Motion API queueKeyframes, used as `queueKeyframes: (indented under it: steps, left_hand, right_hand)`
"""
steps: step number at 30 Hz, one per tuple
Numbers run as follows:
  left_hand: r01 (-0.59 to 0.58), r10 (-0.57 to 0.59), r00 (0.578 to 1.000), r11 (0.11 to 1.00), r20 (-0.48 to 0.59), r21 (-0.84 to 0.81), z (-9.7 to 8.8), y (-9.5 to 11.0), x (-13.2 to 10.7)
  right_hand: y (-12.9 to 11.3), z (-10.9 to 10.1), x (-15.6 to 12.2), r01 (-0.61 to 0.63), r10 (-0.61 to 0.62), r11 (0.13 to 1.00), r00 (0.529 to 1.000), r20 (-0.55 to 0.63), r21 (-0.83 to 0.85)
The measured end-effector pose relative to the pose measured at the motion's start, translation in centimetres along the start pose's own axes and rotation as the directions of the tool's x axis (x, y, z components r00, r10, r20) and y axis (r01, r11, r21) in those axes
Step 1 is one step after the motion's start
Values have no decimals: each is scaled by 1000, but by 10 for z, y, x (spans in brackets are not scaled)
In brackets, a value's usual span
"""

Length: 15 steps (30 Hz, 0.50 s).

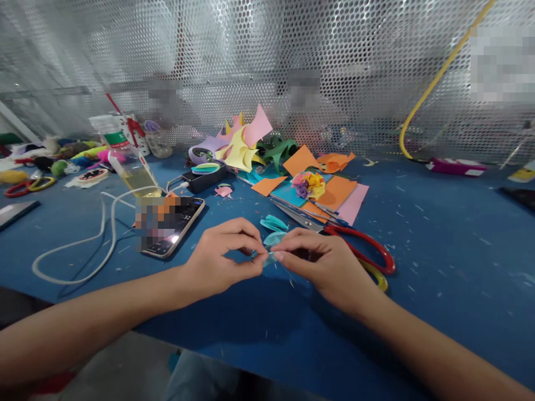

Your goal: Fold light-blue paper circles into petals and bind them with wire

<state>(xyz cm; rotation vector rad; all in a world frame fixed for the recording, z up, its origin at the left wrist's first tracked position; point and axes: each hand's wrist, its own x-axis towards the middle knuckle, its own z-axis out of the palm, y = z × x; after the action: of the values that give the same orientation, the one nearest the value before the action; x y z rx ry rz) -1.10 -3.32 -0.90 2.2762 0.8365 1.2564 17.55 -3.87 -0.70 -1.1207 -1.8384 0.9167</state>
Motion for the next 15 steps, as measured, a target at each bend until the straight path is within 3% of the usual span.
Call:
queueKeyframes:
  steps: [4, 10, 15]
  left_hand:
    - [-7, 7, 1000, 1000, -9, -4, -1, 2, 1]
    - [88, -87, 996, 994, 15, -65, -2, 6, 3]
    - [135, -131, 991, 984, 39, -116, -4, 8, 4]
  right_hand:
    - [1, 0, -2, 62, -64, 997, 997, -37, -46]
    - [2, 0, -5, 235, -250, 960, 964, -87, -151]
    - [-3, -2, -4, 248, -261, 954, 964, -60, -169]
